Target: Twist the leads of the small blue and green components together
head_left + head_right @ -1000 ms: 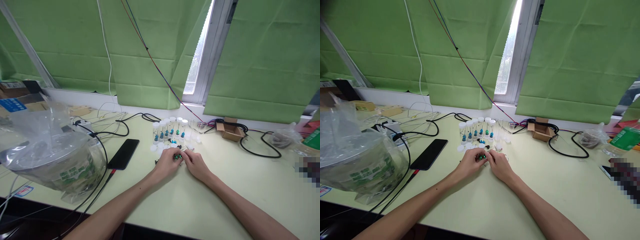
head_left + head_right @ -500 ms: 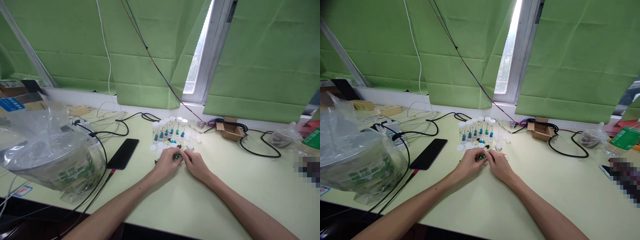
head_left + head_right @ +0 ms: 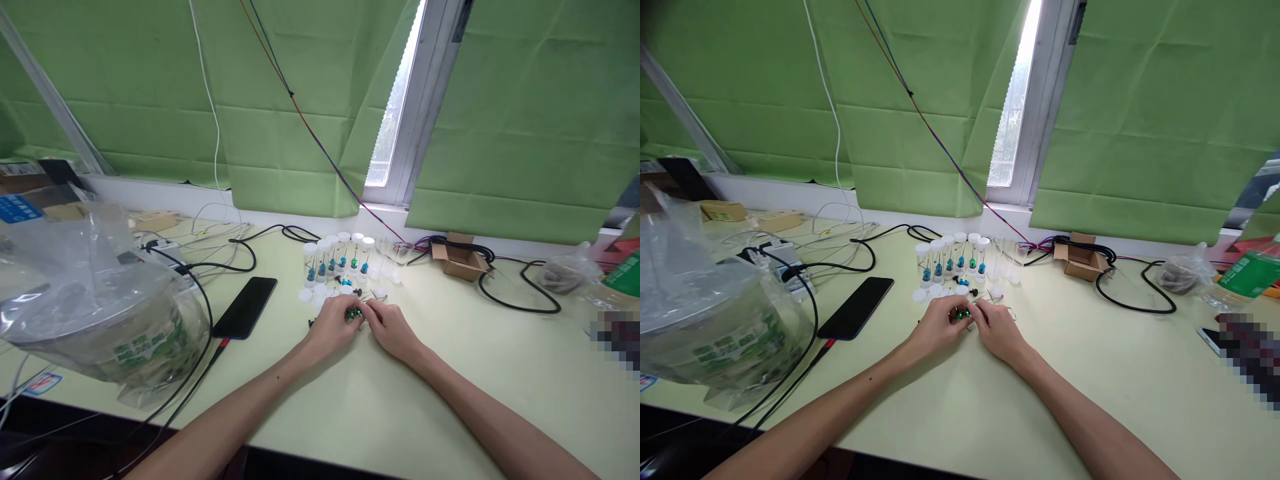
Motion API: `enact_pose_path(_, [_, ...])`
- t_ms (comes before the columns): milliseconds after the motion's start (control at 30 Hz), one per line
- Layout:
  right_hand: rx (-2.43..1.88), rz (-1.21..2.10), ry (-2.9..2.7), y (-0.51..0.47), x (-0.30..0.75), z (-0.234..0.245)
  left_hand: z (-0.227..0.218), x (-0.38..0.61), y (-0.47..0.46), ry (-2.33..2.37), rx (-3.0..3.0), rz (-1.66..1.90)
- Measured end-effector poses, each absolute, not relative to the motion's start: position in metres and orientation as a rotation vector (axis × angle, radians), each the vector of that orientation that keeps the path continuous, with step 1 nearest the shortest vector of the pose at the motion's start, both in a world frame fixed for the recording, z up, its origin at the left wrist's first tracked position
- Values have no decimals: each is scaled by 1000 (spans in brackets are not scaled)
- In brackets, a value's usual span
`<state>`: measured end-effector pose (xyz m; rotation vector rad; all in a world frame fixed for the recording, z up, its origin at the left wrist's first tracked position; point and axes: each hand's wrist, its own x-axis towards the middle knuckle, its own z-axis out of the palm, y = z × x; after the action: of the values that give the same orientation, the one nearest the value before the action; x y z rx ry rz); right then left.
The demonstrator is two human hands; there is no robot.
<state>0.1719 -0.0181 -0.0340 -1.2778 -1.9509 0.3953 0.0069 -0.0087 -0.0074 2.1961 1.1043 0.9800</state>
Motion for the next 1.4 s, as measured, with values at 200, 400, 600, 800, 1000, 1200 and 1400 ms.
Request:
enact_pose_path(200, [-1276, 387, -1959, -18, 172, -33, -9, 6, -8, 1091, 2210, 980])
enact_pose_path(400, [-1273, 408, -1962, -17, 172, -33, -10, 6, -7, 1084, 2242, 964])
enact_pose_path(600, [-1269, 428, -1966, -18, 173, -33, -8, 6, -9, 1098, 2255, 943])
enact_pose_path(800, [-1287, 425, -1970, -17, 172, -33, -9, 6, -8, 1107, 2258, 939])
enact_pose_path(1000, [-1299, 442, -1975, -18, 172, -32, -11, 6, -7, 1108, 2253, 941])
enact_pose_path(1200, [-1295, 454, -1984, -19, 172, -30, -12, 5, -8, 1108, 2258, 939])
enact_pose_path(1400, [-1293, 475, -1976, -20, 172, -29, -12, 6, -7, 1114, 2260, 945])
